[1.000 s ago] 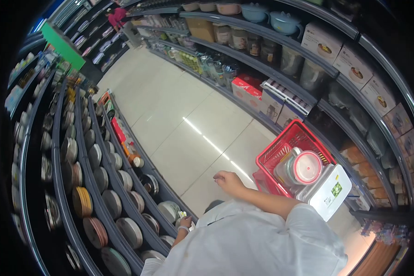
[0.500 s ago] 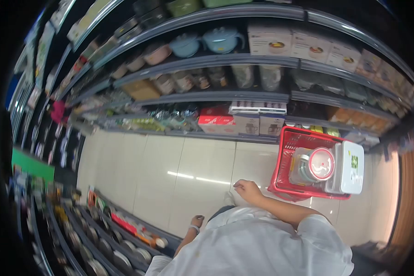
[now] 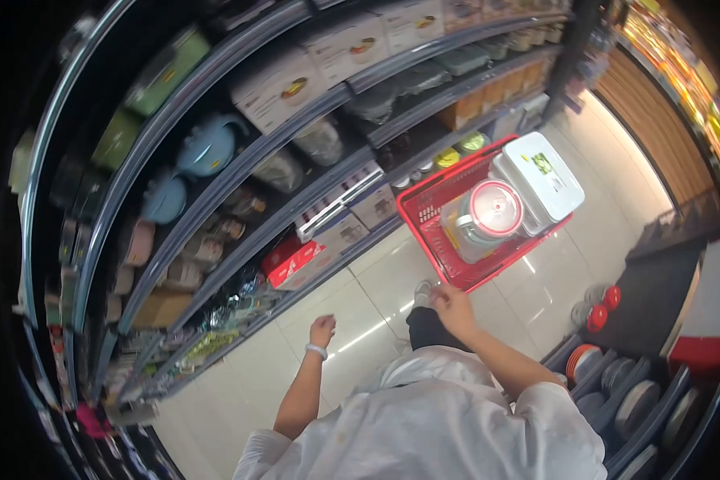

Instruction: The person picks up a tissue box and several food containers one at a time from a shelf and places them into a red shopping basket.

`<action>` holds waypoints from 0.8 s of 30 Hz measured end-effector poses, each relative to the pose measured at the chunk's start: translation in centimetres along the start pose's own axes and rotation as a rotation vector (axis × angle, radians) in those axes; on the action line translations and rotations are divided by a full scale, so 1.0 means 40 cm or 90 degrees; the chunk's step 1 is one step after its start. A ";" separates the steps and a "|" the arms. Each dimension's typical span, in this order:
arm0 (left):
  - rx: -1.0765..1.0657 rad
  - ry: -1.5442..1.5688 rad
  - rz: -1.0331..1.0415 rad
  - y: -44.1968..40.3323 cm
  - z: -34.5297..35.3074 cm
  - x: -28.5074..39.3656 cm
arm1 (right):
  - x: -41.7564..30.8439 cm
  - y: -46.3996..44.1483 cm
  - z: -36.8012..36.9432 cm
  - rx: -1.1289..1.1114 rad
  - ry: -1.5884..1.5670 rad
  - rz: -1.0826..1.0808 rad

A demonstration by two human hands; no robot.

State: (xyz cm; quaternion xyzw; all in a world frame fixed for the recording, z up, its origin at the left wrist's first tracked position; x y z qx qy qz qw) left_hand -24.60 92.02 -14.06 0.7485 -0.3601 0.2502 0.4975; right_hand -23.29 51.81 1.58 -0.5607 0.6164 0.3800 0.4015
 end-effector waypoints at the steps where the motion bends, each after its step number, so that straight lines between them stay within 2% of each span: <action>1: -0.048 0.025 0.028 -0.009 0.062 0.128 | 0.006 -0.023 -0.052 0.075 -0.013 0.023; 3: -0.146 0.119 0.092 -0.046 0.195 0.313 | 0.045 -0.065 -0.161 0.228 -0.022 0.063; 6: -0.273 0.101 0.155 -0.032 0.379 0.570 | 0.116 -0.123 -0.323 0.455 0.013 0.068; 10: -0.433 0.011 0.276 -0.025 0.589 0.765 | 0.152 -0.171 -0.448 0.564 0.015 0.219; 13: -0.498 0.001 0.275 -0.010 0.693 0.827 | 0.258 -0.196 -0.471 0.598 0.022 0.271; 16: -0.454 -0.146 0.386 -0.024 0.779 0.812 | 0.353 -0.222 -0.456 0.583 -0.032 0.302; 17: -0.472 -0.179 0.382 -0.033 0.809 0.792 | 0.383 -0.227 -0.444 0.576 -0.071 0.338; 20: -0.433 -0.298 0.576 0.003 0.850 0.821 | 0.336 -0.243 -0.420 0.568 -0.166 0.312; 24: -0.459 -0.372 0.597 0.011 0.882 0.841 | 0.330 -0.233 -0.403 0.587 -0.118 0.320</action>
Point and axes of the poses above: each hand's wrist, its own y-axis away from the middle knuckle, its own z-axis out of the palm, x = y × z, the point moved 8 cm from there along -y, towards the middle knuckle, and after that the axes turned 4 degrees about -z, right-handed, at the moved point
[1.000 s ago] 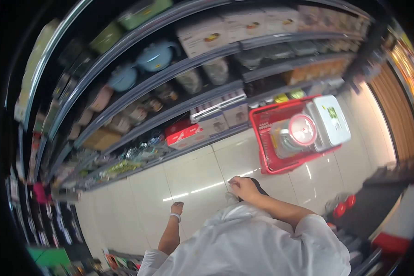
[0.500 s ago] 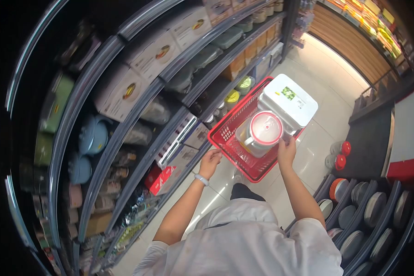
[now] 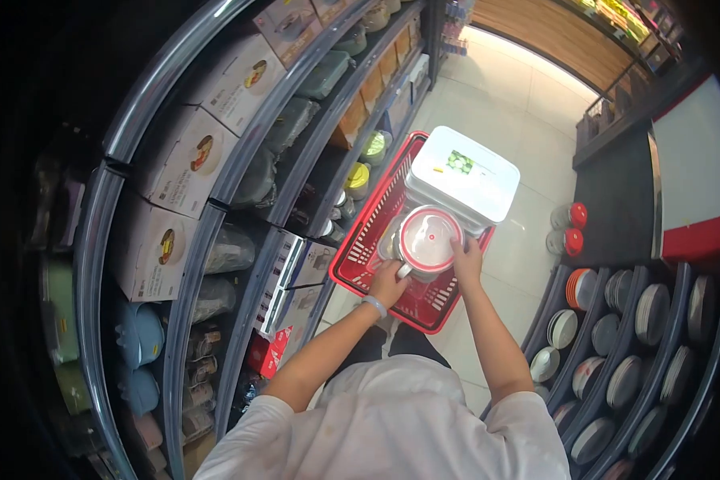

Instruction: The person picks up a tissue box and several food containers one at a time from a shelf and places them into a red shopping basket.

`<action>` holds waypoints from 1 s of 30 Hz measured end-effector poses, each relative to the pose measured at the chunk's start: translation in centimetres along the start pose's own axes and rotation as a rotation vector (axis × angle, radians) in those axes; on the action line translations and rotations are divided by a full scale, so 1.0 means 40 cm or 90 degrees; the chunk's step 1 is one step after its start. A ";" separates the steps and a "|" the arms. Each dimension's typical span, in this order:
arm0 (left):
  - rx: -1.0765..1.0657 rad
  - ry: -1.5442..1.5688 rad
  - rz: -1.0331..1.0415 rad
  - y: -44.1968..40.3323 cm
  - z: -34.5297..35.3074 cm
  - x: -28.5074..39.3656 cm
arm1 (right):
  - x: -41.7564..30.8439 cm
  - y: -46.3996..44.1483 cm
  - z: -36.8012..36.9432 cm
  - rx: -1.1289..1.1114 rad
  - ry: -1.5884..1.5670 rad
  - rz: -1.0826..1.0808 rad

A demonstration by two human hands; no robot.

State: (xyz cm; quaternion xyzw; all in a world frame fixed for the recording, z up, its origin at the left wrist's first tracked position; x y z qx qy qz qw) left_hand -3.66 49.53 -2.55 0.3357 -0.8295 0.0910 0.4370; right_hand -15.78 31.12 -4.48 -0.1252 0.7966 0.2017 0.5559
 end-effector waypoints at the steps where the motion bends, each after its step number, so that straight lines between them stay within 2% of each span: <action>1: -0.002 0.023 0.001 -0.003 0.001 0.005 | -0.013 0.004 -0.002 0.031 -0.015 -0.048; 4: 0.050 0.041 0.054 -0.006 -0.011 0.019 | -0.016 0.030 -0.002 0.013 -0.036 0.040; 7: 0.034 0.074 0.034 -0.021 -0.025 0.001 | 0.010 0.051 -0.006 0.047 -0.063 0.028; 11: -0.018 0.039 0.015 -0.065 -0.046 -0.046 | 0.033 0.105 0.005 0.057 -0.072 0.040; 14: -0.059 0.015 0.115 -0.119 -0.091 -0.040 | 0.025 0.143 0.023 0.042 -0.088 0.063; 15: -0.125 0.030 0.064 -0.141 -0.104 -0.039 | 0.029 0.150 0.030 0.033 -0.089 0.077; 17: -0.155 0.006 0.111 -0.181 -0.106 -0.053 | 0.023 0.153 0.039 0.001 -0.101 0.095; 20: -0.201 -0.001 0.118 -0.210 -0.118 -0.040 | 0.009 0.104 0.033 -0.021 -0.109 0.004; 25: -0.174 0.001 0.102 -0.206 -0.115 -0.055 | -0.049 0.026 0.054 -0.102 -0.077 -0.013; 28: 0.042 0.270 -0.048 -0.167 -0.127 -0.113 | -0.052 0.020 0.076 -0.144 -0.085 0.029; 30: 0.004 0.300 -0.186 -0.117 -0.081 -0.175 | -0.026 0.023 0.084 -0.177 -0.091 0.067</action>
Point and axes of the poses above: each hand's wrist, its own y-axis away from the middle knuckle, its own z-axis out of the palm, x = y × z, the point moved 8 cm from there along -y, towards the middle knuckle, and after that the axes turned 4 degrees about -z, right-handed, at the moved point
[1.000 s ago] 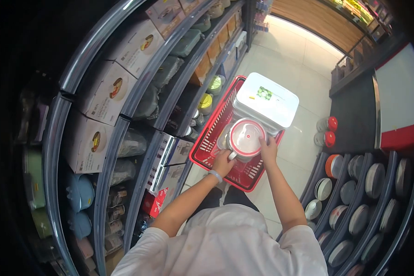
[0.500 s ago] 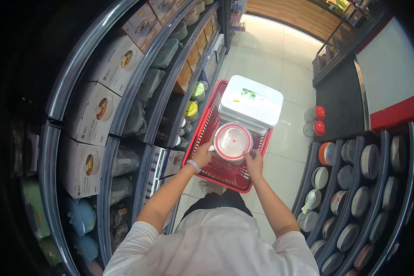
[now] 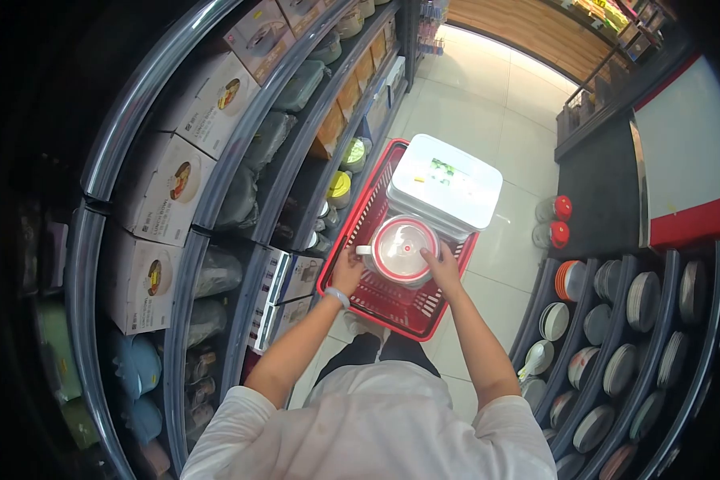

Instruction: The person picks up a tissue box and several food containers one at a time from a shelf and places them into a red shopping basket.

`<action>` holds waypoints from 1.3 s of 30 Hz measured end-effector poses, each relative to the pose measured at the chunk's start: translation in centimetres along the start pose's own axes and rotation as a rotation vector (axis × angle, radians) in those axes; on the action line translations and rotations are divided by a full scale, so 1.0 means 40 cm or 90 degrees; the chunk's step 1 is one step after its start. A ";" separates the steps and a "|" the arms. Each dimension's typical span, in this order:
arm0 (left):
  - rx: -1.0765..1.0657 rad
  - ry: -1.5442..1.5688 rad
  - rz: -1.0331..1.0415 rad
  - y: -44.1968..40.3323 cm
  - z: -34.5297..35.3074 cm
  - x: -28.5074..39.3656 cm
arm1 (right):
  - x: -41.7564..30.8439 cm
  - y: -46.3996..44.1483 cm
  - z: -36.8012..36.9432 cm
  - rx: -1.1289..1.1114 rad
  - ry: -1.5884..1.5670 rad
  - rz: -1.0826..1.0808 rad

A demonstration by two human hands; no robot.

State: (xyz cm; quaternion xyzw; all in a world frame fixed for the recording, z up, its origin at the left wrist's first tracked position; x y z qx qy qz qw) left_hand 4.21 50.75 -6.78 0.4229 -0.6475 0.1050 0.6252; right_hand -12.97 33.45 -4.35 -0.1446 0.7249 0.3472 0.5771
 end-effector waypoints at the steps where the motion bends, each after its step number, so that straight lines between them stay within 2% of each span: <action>1: -0.035 0.043 -0.056 0.021 0.019 -0.033 | -0.006 0.003 0.004 -0.004 -0.014 0.002; 2: -0.071 0.088 -0.111 0.040 0.041 -0.063 | -0.013 0.008 0.004 -0.008 -0.027 0.004; 5: -0.145 0.428 -0.121 0.095 0.106 -0.028 | -0.018 0.003 0.005 -0.033 -0.044 -0.020; 8: -0.083 0.318 -0.007 0.102 0.119 0.063 | -0.038 0.004 0.009 -0.062 -0.057 -0.043; 15: -0.088 0.309 0.073 0.107 0.121 0.094 | -0.019 0.019 0.001 -0.051 -0.056 -0.075; 18: -0.061 0.282 0.080 0.133 0.106 0.101 | -0.043 0.060 0.004 -0.036 -0.066 -0.048; 21: -0.032 0.335 0.021 0.173 0.083 0.105 | -0.098 0.100 0.015 -0.029 -0.070 -0.079; 22: -0.045 0.383 0.052 0.192 0.067 0.152 | -0.123 0.115 0.024 -0.045 -0.057 -0.079; 24: -0.046 0.424 0.031 0.225 0.023 0.205 | -0.175 0.142 0.041 -0.054 -0.084 -0.094; 28: -0.018 0.329 0.204 0.266 -0.110 0.400 | -0.362 0.171 0.114 -0.064 -0.119 -0.204; 29: -0.019 0.312 0.180 0.277 -0.146 0.448 | -0.421 0.171 0.132 -0.054 -0.115 -0.252; 32: 0.089 0.048 0.380 0.323 -0.298 0.679 | -0.654 0.198 0.197 -0.043 -0.133 -0.339; 34: 0.097 0.086 0.493 0.360 -0.383 0.833 | -0.831 0.217 0.249 -0.054 -0.188 -0.393; 35: 0.121 0.096 0.525 0.407 -0.422 0.921 | -0.924 0.225 0.287 -0.127 -0.204 -0.396; 36: 0.144 0.107 0.557 0.441 -0.463 0.994 | -1.012 0.229 0.323 -0.149 -0.268 -0.456; 39: 0.229 0.162 0.531 0.406 -0.611 1.114 | -1.225 0.220 0.440 -0.235 -0.226 -0.462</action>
Point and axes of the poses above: each hand's wrist, its own y-axis away from the middle knuckle, its own z-axis out of the palm, x = y × z, the point moved 8 cm from there along -y, towards the middle knuckle, and after that the axes turned 4 degrees about -z, right-handed, at the moved point
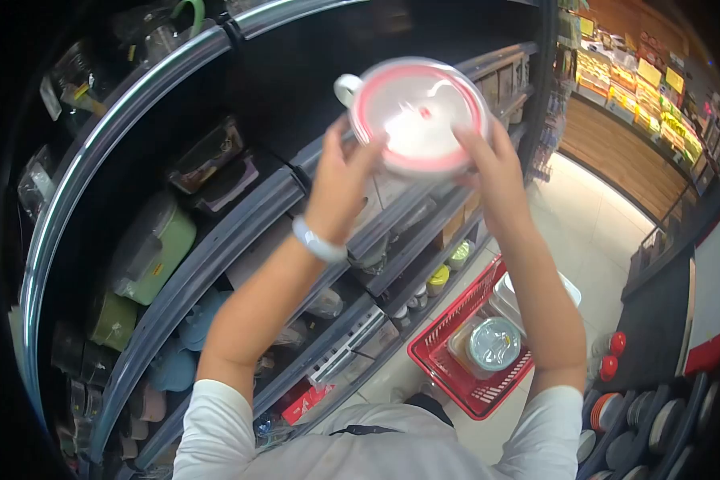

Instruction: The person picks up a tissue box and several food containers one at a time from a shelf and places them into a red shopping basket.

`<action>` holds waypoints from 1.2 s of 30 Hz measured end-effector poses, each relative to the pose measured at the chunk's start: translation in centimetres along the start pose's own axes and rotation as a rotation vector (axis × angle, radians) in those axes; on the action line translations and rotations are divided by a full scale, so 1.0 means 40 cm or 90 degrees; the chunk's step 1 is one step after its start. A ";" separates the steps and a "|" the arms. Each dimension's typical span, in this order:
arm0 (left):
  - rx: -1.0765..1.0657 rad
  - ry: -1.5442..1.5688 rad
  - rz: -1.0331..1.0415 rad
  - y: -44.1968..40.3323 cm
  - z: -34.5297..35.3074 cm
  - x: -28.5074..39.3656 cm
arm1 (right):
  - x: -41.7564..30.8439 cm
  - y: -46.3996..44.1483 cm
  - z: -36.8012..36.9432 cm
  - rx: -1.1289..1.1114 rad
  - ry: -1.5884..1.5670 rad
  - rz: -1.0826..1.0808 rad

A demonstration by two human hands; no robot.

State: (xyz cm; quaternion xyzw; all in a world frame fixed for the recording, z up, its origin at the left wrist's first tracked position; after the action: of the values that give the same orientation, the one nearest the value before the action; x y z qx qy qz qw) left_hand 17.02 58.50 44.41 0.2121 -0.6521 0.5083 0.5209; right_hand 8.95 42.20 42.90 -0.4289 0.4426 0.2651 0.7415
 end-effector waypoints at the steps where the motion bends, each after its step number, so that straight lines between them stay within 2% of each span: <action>1: 0.027 0.002 -0.013 -0.053 -0.032 0.019 | -0.009 -0.061 0.043 -0.036 -0.015 0.001; 2: 0.077 -0.031 -0.030 -0.119 -0.089 0.042 | -0.017 -0.156 0.131 -0.111 -0.035 0.035; 5: 0.160 -0.041 -0.097 -0.220 -0.212 0.027 | 0.036 -0.273 0.250 -0.199 -0.011 0.098; 7: 0.222 0.017 -0.134 -0.222 -0.250 0.032 | 0.092 -0.334 0.315 -0.213 0.003 0.121; 11: 0.294 -0.070 -0.165 -0.314 -0.367 -0.063 | 0.157 -0.386 0.394 -0.259 0.053 0.153; 12: 0.287 -0.104 -0.187 -0.288 -0.338 -0.035 | 0.170 -0.400 0.402 -0.261 0.077 0.154; 15: 0.333 -0.053 -0.247 -0.312 -0.363 -0.092 | 0.195 -0.437 0.408 -0.286 0.214 0.147; 16: 0.363 -0.089 -0.266 -0.322 -0.376 -0.106 | 0.201 -0.437 0.402 -0.258 0.220 0.163; 20: 0.382 -0.055 -0.272 -0.342 -0.388 -0.133 | 0.211 -0.459 0.394 -0.206 0.290 0.060; 23: 0.390 0.005 -0.287 -0.344 -0.391 -0.144 | 0.233 -0.479 0.399 -0.228 0.356 0.040; 26: 0.392 -0.020 -0.293 -0.322 -0.373 -0.114 | 0.224 -0.462 0.409 -0.286 0.317 0.046; 32: 0.379 -0.154 -0.266 -0.360 -0.401 -0.130 | 0.232 -0.487 0.400 -0.267 0.411 0.053; 36: 0.394 -0.136 -0.232 -0.371 -0.421 -0.139 | 0.223 -0.469 0.414 -0.269 0.372 0.026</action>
State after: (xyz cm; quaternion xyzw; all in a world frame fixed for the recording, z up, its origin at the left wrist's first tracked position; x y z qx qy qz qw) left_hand 38.81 66.14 44.99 0.5241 -0.4700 0.5552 0.4430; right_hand 34.72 47.49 46.53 -0.6218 0.5797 0.2315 0.4730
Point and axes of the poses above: each hand's wrist, its own y-axis away from the middle knuckle, its own z-axis out of the palm, x = y × z, the point moved 8 cm from there along -y, towards the middle knuckle, and after that the axes turned 4 degrees about -z, right-handed, at the moved point
